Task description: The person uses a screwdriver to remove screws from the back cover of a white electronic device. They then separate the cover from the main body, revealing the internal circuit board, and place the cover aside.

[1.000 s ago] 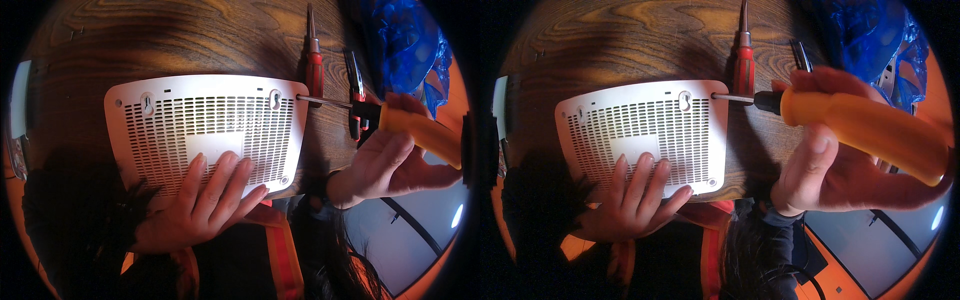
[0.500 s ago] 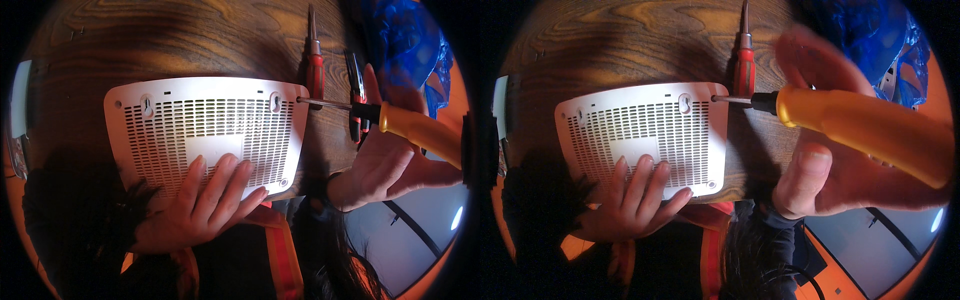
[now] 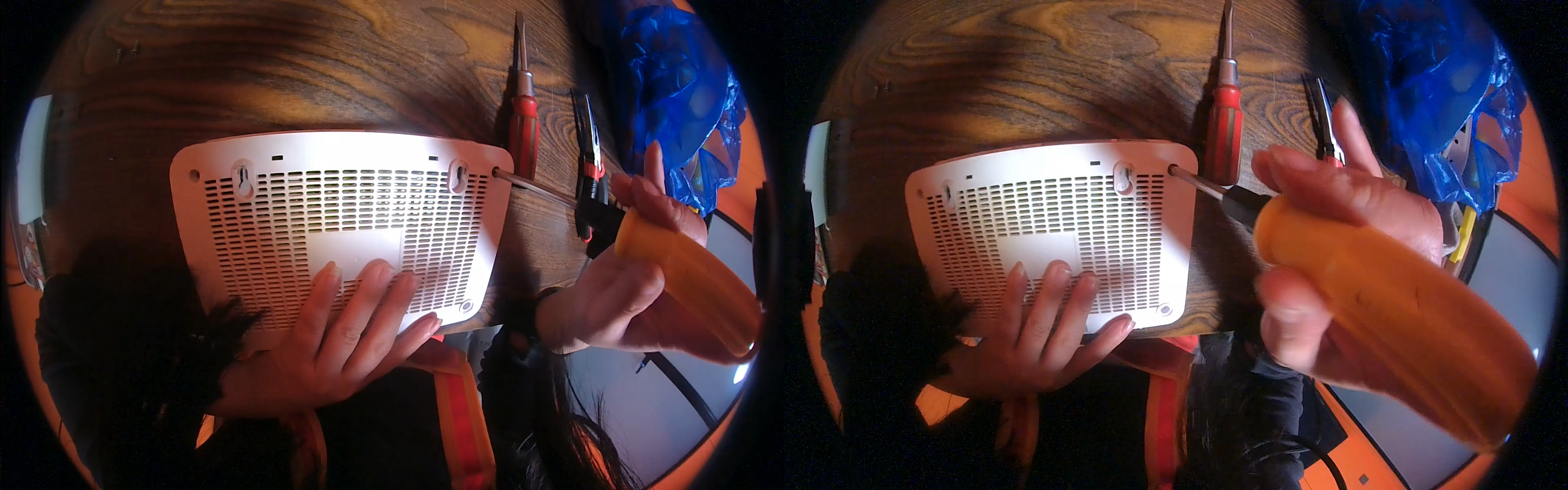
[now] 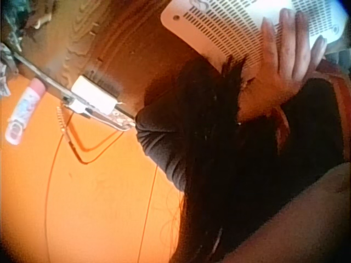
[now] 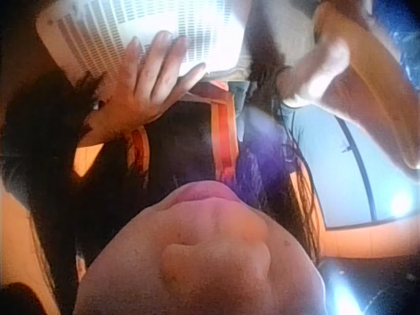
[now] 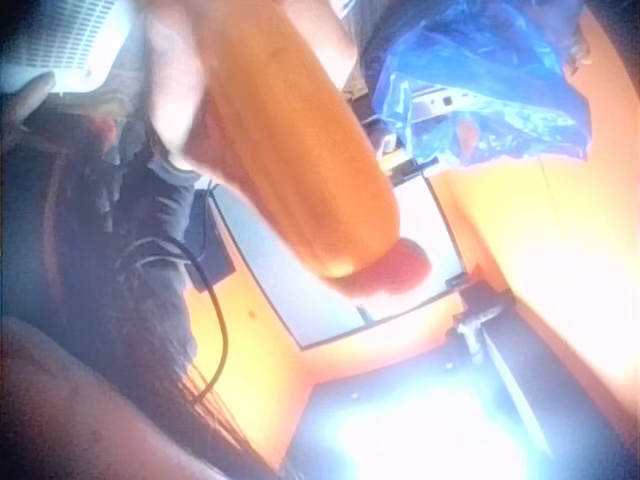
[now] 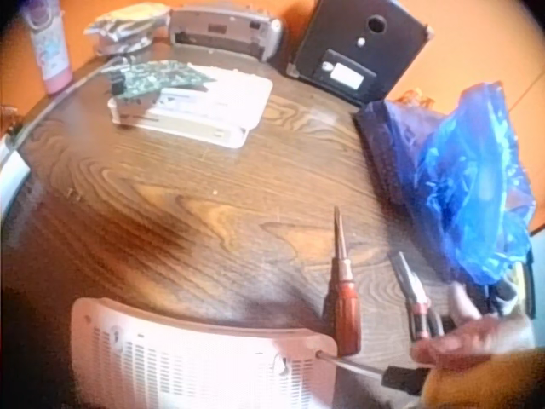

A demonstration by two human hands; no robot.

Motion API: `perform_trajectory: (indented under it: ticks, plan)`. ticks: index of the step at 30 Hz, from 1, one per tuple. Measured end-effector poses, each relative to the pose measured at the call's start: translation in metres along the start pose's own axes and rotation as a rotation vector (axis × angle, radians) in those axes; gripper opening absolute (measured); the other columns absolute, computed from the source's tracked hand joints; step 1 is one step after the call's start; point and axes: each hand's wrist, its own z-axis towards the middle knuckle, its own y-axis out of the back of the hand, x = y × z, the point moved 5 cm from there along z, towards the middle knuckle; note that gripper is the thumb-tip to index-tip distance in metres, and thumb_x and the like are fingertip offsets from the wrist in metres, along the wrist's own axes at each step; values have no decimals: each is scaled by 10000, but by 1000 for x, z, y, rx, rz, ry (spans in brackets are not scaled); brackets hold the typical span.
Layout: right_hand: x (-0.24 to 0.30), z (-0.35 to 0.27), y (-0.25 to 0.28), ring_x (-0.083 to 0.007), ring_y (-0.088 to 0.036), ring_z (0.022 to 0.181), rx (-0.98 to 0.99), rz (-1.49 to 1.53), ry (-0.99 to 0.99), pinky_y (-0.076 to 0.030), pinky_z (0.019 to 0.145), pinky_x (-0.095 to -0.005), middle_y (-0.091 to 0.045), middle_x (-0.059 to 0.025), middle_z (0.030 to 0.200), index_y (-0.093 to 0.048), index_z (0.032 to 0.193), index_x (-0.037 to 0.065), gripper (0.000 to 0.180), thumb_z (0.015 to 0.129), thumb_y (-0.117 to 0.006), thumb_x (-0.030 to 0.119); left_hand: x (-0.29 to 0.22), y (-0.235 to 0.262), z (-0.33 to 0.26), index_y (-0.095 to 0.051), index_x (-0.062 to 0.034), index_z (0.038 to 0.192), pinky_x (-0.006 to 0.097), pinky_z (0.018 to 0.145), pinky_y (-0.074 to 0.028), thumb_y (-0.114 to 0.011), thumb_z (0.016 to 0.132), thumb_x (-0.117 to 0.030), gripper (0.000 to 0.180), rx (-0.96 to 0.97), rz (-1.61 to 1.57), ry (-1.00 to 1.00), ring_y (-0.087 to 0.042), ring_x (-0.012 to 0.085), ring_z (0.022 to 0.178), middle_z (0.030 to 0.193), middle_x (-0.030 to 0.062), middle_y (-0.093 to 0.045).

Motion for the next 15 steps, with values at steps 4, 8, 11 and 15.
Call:
perform_trajectory:
  ticks: [4, 8, 11, 15]
  plan:
    - [0, 9, -6, -300, -629, 878, -266, 99, 77, -435, 912, -570, -568, -210, 1044, -363, 1234, 1, 464, 909, -442, 322, 7, 2, -2, -332, -154, 1358, 516, 973, -400, -578, 859, -380, 601, 27, 7, -37, -456, 330, 1190, 1247, 162, -481]
    - [-2, 10, -19, -330, -639, 826, -546, 150, 19, -487, 857, -529, -589, -243, 1012, -227, 1347, 142, 515, 901, -472, 221, 12, 1, -3, -350, -136, 1358, 516, 1003, -366, -478, 901, -388, 537, 25, 31, -16, -419, 308, 1247, 1325, 117, -460]
    - [6, 11, -20, -347, -647, 789, -627, 182, -65, -537, 759, -490, -597, -270, 959, -169, 1373, 186, 606, 878, -494, 54, 10, 0, -4, -358, -135, 1350, 526, 982, -378, -491, 897, -391, 537, 14, 3, -13, -446, 325, 1214, 1288, 146, -482]
    - [0, 3, -14, -333, -656, 757, -784, 286, -88, -577, 629, -416, -612, -235, 929, -176, 1382, 202, 689, 842, -551, -7, 10, 2, -2, -393, -126, 1320, 542, 931, -409, -501, 885, -428, 540, 6, -22, -61, -517, 356, 1129, 1188, 208, -538]
